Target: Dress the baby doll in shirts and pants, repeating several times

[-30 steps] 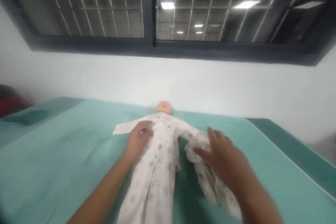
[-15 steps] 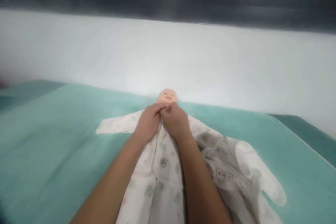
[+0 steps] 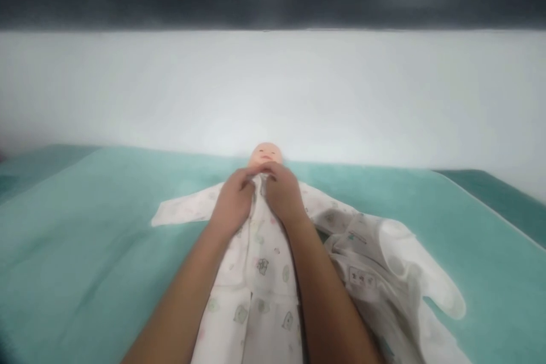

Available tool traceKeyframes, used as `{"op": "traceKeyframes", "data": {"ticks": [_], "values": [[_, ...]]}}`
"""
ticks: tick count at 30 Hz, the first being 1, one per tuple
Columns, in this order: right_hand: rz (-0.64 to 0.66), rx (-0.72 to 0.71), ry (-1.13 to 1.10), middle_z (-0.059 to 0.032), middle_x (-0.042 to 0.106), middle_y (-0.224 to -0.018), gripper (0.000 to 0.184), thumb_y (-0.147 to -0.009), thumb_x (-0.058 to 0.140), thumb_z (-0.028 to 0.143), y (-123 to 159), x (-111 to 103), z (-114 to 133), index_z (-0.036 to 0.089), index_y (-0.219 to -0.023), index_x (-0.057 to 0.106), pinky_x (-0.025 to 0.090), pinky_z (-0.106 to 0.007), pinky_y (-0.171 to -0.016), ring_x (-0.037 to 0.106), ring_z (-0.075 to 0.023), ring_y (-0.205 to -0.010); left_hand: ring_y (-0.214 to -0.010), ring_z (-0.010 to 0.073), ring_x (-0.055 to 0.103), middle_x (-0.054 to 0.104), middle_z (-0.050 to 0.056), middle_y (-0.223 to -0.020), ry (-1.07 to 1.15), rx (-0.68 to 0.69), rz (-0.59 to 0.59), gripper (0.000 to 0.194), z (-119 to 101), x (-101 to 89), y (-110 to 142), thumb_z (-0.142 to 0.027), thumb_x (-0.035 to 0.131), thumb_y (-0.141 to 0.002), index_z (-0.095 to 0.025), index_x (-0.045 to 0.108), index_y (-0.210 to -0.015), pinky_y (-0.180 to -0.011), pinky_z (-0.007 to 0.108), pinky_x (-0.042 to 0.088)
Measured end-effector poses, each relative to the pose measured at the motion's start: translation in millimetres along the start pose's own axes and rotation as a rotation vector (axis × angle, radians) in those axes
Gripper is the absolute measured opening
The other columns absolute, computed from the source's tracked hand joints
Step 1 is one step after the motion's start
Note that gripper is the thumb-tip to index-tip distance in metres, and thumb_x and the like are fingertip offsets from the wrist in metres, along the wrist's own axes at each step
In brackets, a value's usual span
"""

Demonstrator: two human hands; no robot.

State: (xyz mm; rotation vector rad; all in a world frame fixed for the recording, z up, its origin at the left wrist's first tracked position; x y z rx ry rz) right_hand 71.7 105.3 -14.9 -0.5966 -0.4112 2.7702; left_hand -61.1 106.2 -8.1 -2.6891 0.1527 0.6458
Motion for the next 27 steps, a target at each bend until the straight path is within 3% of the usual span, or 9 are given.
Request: {"op": "traceKeyframes", "data": {"ticks": [5,14,23,27], "values": [[-0.014,-0.028,0.028,-0.0028,0.07,-0.096,0.021,-0.078,0.048,0.019,-2,0,3,0.021,-0.087,0.067,0.044,-0.037,-0.088,0.061,-0.0212,-0.094,-0.119,0.0192,0.057,0.06,0.006,-0.126,0.084,-0.034,-0.072,0.032,1,-4.9,-1,-0.01,0.043,-0.084,-0.018,0.067,-0.102,-0.109,0.035,0.041],[-0.087,-0.039,-0.079,-0.003,0.068,-0.088,0.014,-0.077,0.055,0.025,-3,-7,-1,0.02,-0.086,0.063,0.046,-0.034,-0.083,0.06,-0.0185,-0.085,-0.118,0.0195,0.058,0.064,0.005,-0.121,0.057,0.0,-0.053,0.035,-3,-4.1,0,-0.01,0.042,-0.083,-0.02,0.069,-0.104,-0.108,0.037,0.041],[-0.173,0.059,-0.339,-0.001,0.064,-0.078,0.017,-0.071,0.066,0.03,-6,-17,-23,0.019,-0.083,0.061,0.045,-0.031,-0.075,0.059,-0.0159,-0.075,-0.12,0.0184,0.056,0.063,0.004,-0.123,0.046,0.011,-0.052,0.037,-2,-5.3,-1,-0.012,0.042,-0.085,-0.022,0.067,-0.111,-0.11,0.035,0.039],[-0.172,0.08,-0.382,0.0,0.063,-0.078,0.021,-0.072,0.067,0.032,-4,-15,-25,0.018,-0.087,0.061,0.044,-0.029,-0.072,0.058,-0.0148,-0.073,-0.118,0.0177,0.057,0.063,0.004,-0.122,0.068,0.015,-0.045,0.034,-3,-4.9,0,-0.012,0.042,-0.086,-0.023,0.069,-0.103,-0.108,0.036,0.04]]}}
Point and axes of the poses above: each hand's wrist, its own y-axis away from the middle knuckle, its own x-axis out of the palm, z = x × y, the point moved 10 cm from there along -y, towards the middle knuckle
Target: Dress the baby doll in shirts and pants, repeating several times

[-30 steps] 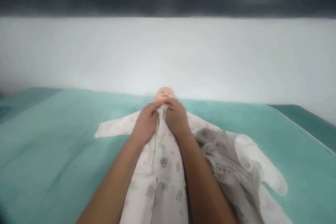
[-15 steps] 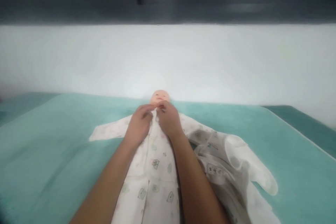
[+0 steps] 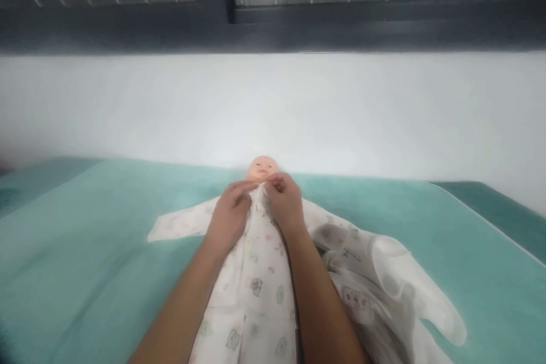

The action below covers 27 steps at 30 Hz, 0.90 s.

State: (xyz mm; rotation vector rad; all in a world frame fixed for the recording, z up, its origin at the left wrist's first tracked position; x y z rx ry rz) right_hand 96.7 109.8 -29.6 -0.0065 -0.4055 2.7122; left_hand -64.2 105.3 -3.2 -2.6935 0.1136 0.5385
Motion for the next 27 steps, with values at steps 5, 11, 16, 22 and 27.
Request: {"op": "traceKeyframes", "data": {"ticks": [5,11,16,22,27], "values": [[0.032,0.062,0.059,0.0004,0.064,-0.079,0.021,-0.076,0.064,0.037,4,5,3,0.019,-0.088,0.063,0.042,-0.027,-0.07,0.057,-0.0149,-0.073,-0.117,0.02,0.057,0.063,0.003,-0.121,0.014,-0.055,-0.007,0.026,2,-3.1,5,-0.011,0.046,-0.083,-0.024,0.068,-0.085,-0.106,0.039,0.041],[0.181,0.033,0.269,0.001,0.063,-0.074,0.027,-0.087,0.053,0.042,13,19,18,0.02,-0.075,0.064,0.041,-0.027,-0.071,0.057,-0.016,-0.075,-0.123,0.0208,0.055,0.059,0.002,-0.132,0.007,-0.037,0.064,0.026,1,-8.0,25,-0.016,0.048,-0.089,-0.027,0.071,-0.093,-0.11,0.04,0.04],[0.242,0.027,0.236,0.0008,0.064,-0.07,0.032,-0.09,0.052,0.045,13,16,18,0.02,-0.075,0.066,0.042,-0.028,-0.074,0.058,-0.0161,-0.074,-0.131,0.0209,0.049,0.055,0.002,-0.14,0.008,-0.034,0.116,0.025,1,-9.7,36,-0.026,0.05,-0.093,-0.03,0.071,-0.107,-0.114,0.04,0.036],[0.367,-0.004,0.189,-0.0002,0.066,-0.076,0.036,-0.089,0.055,0.043,16,21,25,0.019,-0.064,0.065,0.042,-0.027,-0.078,0.06,-0.0165,-0.081,-0.135,0.0215,0.046,0.053,0.003,-0.141,0.06,-0.039,0.128,0.017,0,-8.2,37,-0.029,0.055,-0.092,-0.028,0.069,-0.101,-0.115,0.039,0.035],[0.377,-0.026,0.186,0.0018,0.057,-0.062,0.034,-0.089,0.056,0.047,21,23,30,0.02,-0.073,0.07,0.04,-0.026,-0.063,0.052,-0.0129,-0.061,-0.134,0.0215,0.047,0.055,0.003,-0.14,0.131,-0.077,0.1,0.01,5,-10.4,37,-0.026,0.054,-0.092,-0.024,0.063,-0.087,-0.113,0.04,0.036]]}}
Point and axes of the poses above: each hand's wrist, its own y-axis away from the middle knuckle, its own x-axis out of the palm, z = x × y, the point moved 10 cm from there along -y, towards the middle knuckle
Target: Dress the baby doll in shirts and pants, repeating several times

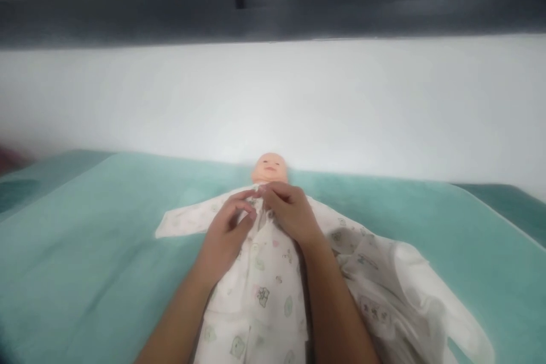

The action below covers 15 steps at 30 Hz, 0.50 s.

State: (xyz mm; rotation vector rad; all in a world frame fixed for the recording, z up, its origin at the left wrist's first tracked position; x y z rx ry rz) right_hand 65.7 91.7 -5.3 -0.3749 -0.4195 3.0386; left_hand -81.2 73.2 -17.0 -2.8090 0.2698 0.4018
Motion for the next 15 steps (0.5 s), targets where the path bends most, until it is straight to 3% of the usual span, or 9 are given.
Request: {"op": "traceKeyframes", "data": {"ticks": [6,8,11,13,15], "values": [[-0.152,-0.047,0.018,0.0043,0.039,-0.048,0.036,-0.087,0.058,0.05,14,-24,16,0.02,-0.071,0.071,0.03,-0.026,-0.05,0.037,-0.0106,-0.046,-0.139,0.0215,0.043,0.05,0.002,-0.146,0.025,0.023,0.112,0.017,2,-4.1,2,-0.026,0.054,-0.091,-0.029,0.07,-0.097,-0.11,0.038,0.041],[-0.123,-0.049,0.078,0.0035,0.044,-0.05,0.034,-0.089,0.057,0.048,20,-20,22,0.021,-0.074,0.071,0.031,-0.027,-0.051,0.04,-0.0115,-0.048,-0.144,0.0235,0.035,0.047,-0.001,-0.149,0.023,0.04,0.229,0.017,-2,-1.8,6,-0.025,0.057,-0.089,-0.029,0.072,-0.093,-0.109,0.038,0.044],[-0.036,-0.141,0.211,-0.0005,0.059,-0.066,0.027,-0.09,0.056,0.04,31,-3,35,0.021,-0.074,0.069,0.039,-0.029,-0.064,0.053,-0.016,-0.067,-0.15,0.0291,0.021,0.04,-0.003,-0.155,0.006,0.088,0.399,0.016,-11,2.5,14,-0.024,0.066,-0.083,-0.031,0.075,-0.094,-0.104,0.041,0.05],[-0.023,-0.203,0.246,-0.002,0.063,-0.076,0.025,-0.091,0.056,0.036,40,6,37,0.022,-0.073,0.066,0.041,-0.032,-0.077,0.055,-0.0183,-0.082,-0.152,0.0301,0.015,0.036,-0.004,-0.157,0.031,0.094,0.453,0.019,-15,3.5,17,-0.025,0.068,-0.081,-0.032,0.075,-0.096,-0.096,0.04,0.056],[-0.067,-0.177,0.198,-0.002,0.063,-0.08,0.025,-0.092,0.055,0.036,48,5,28,0.022,-0.074,0.065,0.041,-0.032,-0.081,0.055,-0.0181,-0.085,-0.153,0.028,0.01,0.034,-0.006,-0.158,0.068,0.071,0.482,0.017,-15,5.5,19,-0.026,0.068,-0.081,-0.033,0.075,-0.095,-0.092,0.037,0.059]]}}
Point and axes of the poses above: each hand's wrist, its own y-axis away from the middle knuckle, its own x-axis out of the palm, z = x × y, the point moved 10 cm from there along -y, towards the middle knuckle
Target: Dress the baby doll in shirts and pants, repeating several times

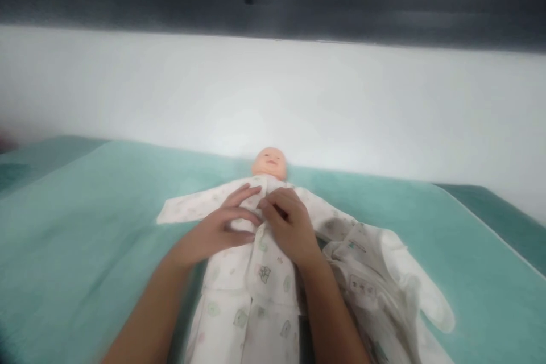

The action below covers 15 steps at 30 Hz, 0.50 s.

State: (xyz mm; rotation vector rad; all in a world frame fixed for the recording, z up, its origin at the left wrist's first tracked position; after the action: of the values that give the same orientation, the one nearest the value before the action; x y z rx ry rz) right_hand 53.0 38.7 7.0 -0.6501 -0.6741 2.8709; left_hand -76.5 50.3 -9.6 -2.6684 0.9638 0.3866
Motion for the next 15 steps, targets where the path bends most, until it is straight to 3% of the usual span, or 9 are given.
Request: {"op": "traceKeyframes", "data": {"ticks": [5,12,15], "values": [[-0.08,0.162,-0.169,0.0001,0.06,-0.076,0.025,-0.093,0.055,0.041,16,-4,-28,0.023,-0.081,0.069,0.04,-0.03,-0.072,0.054,-0.0156,-0.075,-0.153,0.027,0.006,0.031,-0.009,-0.158,0.01,-0.045,0.001,0.01,5,5.2,-3,-0.028,0.07,-0.081,-0.033,0.074,-0.089,-0.092,0.037,0.059],[0.05,0.14,-0.205,-0.0015,0.064,-0.074,0.025,-0.092,0.055,0.035,6,4,-22,0.023,-0.076,0.069,0.042,-0.032,-0.078,0.057,-0.0178,-0.079,-0.152,0.0319,0.012,0.037,-0.006,-0.155,-0.042,-0.062,-0.062,0.006,8,3.1,-7,-0.029,0.075,-0.077,-0.032,0.074,-0.082,-0.086,0.039,0.062],[0.08,0.139,-0.235,-0.0014,0.064,-0.074,0.027,-0.092,0.056,0.036,4,6,-21,0.022,-0.072,0.068,0.042,-0.032,-0.079,0.058,-0.0178,-0.079,-0.152,0.0303,0.014,0.037,-0.006,-0.155,-0.09,-0.047,-0.081,0.004,9,3.1,-9,-0.032,0.076,-0.077,-0.03,0.072,-0.077,-0.099,0.044,0.055]]}}
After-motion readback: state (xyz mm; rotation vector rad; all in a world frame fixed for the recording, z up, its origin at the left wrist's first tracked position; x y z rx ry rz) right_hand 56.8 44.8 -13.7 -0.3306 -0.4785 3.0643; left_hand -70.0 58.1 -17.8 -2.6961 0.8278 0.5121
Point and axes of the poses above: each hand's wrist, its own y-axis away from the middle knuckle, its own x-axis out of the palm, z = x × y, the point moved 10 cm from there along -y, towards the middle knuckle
